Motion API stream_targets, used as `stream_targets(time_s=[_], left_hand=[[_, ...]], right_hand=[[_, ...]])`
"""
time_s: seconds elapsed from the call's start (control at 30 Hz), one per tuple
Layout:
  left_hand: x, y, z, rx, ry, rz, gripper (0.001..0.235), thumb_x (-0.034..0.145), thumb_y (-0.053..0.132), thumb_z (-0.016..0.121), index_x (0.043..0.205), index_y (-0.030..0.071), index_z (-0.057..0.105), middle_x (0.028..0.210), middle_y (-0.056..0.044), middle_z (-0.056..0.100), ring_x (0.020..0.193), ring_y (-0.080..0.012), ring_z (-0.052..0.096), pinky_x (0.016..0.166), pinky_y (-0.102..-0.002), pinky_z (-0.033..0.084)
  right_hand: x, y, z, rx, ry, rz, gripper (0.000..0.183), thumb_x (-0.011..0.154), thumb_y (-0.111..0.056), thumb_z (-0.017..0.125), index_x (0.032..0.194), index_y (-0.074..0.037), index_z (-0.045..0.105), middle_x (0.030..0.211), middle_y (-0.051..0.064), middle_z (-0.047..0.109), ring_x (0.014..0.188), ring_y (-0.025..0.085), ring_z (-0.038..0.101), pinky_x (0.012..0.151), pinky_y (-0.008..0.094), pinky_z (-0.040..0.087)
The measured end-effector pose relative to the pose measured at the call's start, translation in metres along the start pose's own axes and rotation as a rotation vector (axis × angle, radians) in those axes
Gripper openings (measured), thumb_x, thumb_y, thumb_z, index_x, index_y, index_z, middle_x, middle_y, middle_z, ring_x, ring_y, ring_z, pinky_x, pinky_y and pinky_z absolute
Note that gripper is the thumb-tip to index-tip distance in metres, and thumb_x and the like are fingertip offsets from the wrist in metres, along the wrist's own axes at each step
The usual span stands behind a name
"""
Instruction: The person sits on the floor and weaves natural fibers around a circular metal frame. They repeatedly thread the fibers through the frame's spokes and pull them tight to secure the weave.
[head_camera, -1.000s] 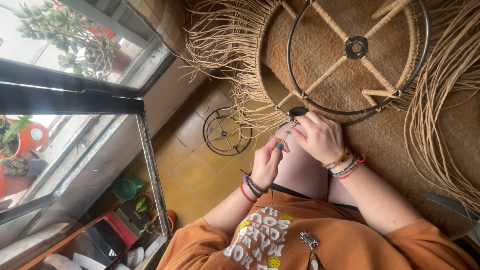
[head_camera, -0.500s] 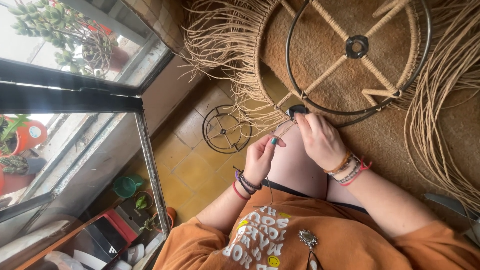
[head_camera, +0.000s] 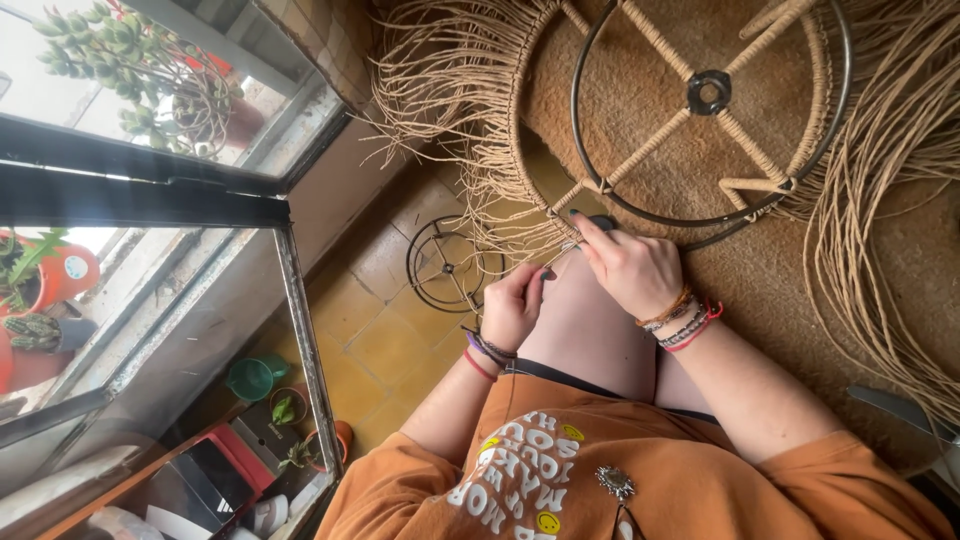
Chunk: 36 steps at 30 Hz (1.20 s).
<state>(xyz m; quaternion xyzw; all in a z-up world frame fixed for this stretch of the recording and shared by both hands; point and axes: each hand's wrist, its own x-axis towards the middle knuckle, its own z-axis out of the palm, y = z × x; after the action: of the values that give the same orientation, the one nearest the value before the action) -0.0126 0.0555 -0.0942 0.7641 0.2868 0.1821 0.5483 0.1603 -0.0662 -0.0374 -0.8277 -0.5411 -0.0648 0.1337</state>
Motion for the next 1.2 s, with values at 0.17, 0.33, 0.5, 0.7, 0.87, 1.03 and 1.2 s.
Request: stream_targets(time_s=[0.17, 0.33, 0.5, 0.7, 0.87, 1.03, 1.2], left_hand=[[0.0, -0.009, 0.011, 0.034, 0.016, 0.066, 0.016, 0.103, 0.017, 0.059, 0.101, 0.017, 0.074, 0.071, -0.005, 0.073, 0.067, -0.0269, 0.072, 0.067, -0.035, 0.058], [0.011, 0.03, -0.004, 0.059, -0.063, 0.111, 0.02, 0.1, 0.006, 0.054, 0.109, 0.007, 0.071, 0.09, -0.019, 0.075, 0.087, -0.043, 0.071, 0.076, -0.051, 0.057], [0.014, 0.077, 0.008, 0.216, 0.136, 0.48, 0.019, 0.096, 0.014, 0.062, 0.112, 0.012, 0.069, 0.114, -0.011, 0.054, 0.108, -0.0322, 0.057, 0.097, -0.043, 0.048], [0.02, 0.161, 0.138, 0.206, -0.261, 0.872, 0.006, 0.093, 0.017, 0.065, 0.098, 0.016, 0.069, 0.101, -0.005, 0.062, 0.093, -0.0268, 0.062, 0.086, -0.038, 0.053], [0.021, 0.208, 0.214, 0.406, -0.334, 1.089, 0.021, 0.094, 0.018, 0.062, 0.113, 0.025, 0.068, 0.118, 0.001, 0.059, 0.09, -0.019, 0.058, 0.081, -0.031, 0.053], [0.022, 0.212, 0.245, 0.477, -0.386, 1.201, 0.007, 0.094, 0.02, 0.06, 0.095, 0.021, 0.066, 0.105, 0.002, 0.058, 0.09, -0.0184, 0.058, 0.078, -0.03, 0.048], [-0.002, 0.244, 0.196, 0.242, -0.544, 1.03, 0.017, 0.097, 0.017, 0.062, 0.108, 0.021, 0.075, 0.08, -0.001, 0.053, 0.067, -0.0244, 0.064, 0.067, -0.034, 0.057]], right_hand=[[0.0, 0.001, 0.003, 0.048, -0.049, 0.029, 0.044, 0.097, -0.028, 0.062, 0.141, -0.03, 0.065, 0.071, 0.003, 0.072, 0.055, 0.022, 0.07, 0.049, 0.035, 0.056], [-0.007, 0.0, -0.024, 0.144, -0.049, 0.046, 0.044, 0.095, -0.018, 0.063, 0.139, -0.018, 0.064, 0.083, 0.009, 0.068, 0.075, 0.029, 0.071, 0.06, 0.039, 0.059], [-0.062, 0.016, -0.081, 0.391, 0.253, 0.066, 0.031, 0.098, -0.017, 0.064, 0.127, -0.008, 0.071, 0.122, 0.012, 0.063, 0.116, 0.033, 0.063, 0.097, 0.043, 0.053], [-0.17, 0.042, -0.124, 0.411, 0.405, 0.359, 0.02, 0.094, -0.007, 0.064, 0.108, -0.011, 0.078, 0.108, 0.004, 0.069, 0.099, 0.025, 0.068, 0.092, 0.04, 0.055], [-0.227, 0.058, -0.149, 0.475, 0.435, 0.523, 0.019, 0.096, -0.008, 0.062, 0.105, -0.011, 0.078, 0.098, 0.004, 0.073, 0.082, 0.022, 0.069, 0.074, 0.036, 0.057], [-0.267, 0.068, -0.146, 0.915, 0.367, 0.728, 0.022, 0.096, -0.007, 0.06, 0.111, -0.001, 0.075, 0.089, 0.013, 0.077, 0.065, 0.017, 0.071, 0.057, 0.032, 0.06], [-0.26, 0.079, -0.157, 2.044, 0.7, 0.819, 0.054, 0.095, -0.031, 0.056, 0.142, -0.005, 0.054, 0.136, 0.017, 0.065, 0.117, 0.025, 0.063, 0.093, 0.033, 0.047]])
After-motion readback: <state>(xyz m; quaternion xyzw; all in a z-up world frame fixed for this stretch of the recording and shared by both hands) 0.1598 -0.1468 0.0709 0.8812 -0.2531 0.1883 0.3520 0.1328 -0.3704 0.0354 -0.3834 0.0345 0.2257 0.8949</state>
